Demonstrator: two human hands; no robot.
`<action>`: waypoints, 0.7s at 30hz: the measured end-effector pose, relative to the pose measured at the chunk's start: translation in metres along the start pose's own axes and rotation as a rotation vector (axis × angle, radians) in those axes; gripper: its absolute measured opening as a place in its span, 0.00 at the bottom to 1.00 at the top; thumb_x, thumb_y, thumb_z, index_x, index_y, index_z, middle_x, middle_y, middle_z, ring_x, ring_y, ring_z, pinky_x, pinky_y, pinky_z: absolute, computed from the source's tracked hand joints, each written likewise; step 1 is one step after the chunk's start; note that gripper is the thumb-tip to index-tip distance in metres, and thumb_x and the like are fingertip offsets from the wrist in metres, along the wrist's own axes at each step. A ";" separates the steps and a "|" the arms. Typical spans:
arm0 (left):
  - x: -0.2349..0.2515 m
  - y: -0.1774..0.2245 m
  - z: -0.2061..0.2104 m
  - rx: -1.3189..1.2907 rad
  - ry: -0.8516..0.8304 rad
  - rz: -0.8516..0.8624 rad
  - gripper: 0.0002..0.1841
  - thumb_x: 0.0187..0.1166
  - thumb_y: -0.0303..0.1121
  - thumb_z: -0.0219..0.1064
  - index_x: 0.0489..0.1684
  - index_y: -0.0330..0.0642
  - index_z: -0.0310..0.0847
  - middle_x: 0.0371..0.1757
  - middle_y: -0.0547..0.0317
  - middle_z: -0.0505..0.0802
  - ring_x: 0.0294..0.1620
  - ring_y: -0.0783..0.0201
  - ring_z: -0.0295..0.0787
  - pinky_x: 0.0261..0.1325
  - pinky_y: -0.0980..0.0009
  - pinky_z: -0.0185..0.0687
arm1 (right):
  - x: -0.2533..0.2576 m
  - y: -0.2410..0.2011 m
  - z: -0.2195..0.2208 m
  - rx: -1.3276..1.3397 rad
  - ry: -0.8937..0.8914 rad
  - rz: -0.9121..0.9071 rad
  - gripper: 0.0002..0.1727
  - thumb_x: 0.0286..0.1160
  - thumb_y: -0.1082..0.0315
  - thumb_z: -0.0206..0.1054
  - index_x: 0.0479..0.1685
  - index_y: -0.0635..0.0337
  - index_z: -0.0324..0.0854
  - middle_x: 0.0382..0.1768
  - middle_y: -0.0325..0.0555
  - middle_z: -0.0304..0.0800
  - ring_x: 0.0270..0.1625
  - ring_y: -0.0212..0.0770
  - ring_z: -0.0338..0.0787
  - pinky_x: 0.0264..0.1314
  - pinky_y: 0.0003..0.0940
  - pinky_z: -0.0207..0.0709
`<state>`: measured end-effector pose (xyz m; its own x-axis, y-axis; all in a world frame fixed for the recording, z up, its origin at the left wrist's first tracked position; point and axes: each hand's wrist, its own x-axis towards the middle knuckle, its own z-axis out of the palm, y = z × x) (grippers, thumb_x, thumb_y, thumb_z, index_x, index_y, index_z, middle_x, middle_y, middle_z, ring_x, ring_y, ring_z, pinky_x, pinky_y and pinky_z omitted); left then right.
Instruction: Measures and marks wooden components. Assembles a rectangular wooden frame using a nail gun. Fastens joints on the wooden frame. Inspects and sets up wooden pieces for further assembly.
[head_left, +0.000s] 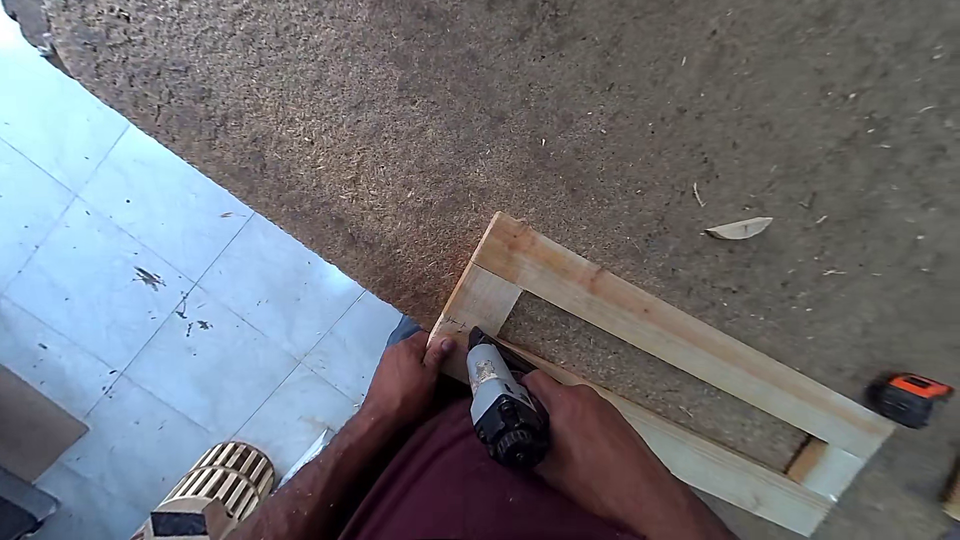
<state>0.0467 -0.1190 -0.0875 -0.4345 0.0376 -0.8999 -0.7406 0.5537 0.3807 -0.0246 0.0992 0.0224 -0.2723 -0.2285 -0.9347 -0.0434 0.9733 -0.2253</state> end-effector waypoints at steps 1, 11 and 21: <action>-0.001 0.000 0.000 0.002 0.000 -0.003 0.31 0.86 0.65 0.49 0.44 0.48 0.87 0.38 0.57 0.93 0.46 0.58 0.92 0.54 0.50 0.85 | 0.000 0.003 0.001 0.000 0.002 -0.004 0.33 0.57 0.36 0.73 0.57 0.49 0.81 0.35 0.47 0.92 0.43 0.52 0.95 0.41 0.56 0.85; -0.003 0.005 -0.002 0.030 -0.002 -0.045 0.33 0.86 0.65 0.48 0.46 0.45 0.87 0.39 0.52 0.93 0.48 0.53 0.92 0.55 0.46 0.84 | -0.005 0.021 0.004 0.018 -0.024 -0.008 0.32 0.57 0.40 0.76 0.57 0.50 0.81 0.37 0.50 0.92 0.44 0.56 0.95 0.43 0.60 0.85; -0.001 0.004 -0.002 0.042 -0.007 -0.047 0.33 0.85 0.67 0.47 0.45 0.47 0.87 0.38 0.55 0.92 0.46 0.56 0.92 0.54 0.48 0.84 | -0.005 0.022 0.002 -0.004 -0.036 0.002 0.32 0.58 0.38 0.74 0.57 0.49 0.82 0.37 0.50 0.93 0.45 0.54 0.95 0.43 0.59 0.85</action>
<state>0.0428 -0.1190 -0.0849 -0.3965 0.0163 -0.9179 -0.7377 0.5896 0.3291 -0.0225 0.1216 0.0219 -0.2373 -0.2274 -0.9445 -0.0466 0.9738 -0.2227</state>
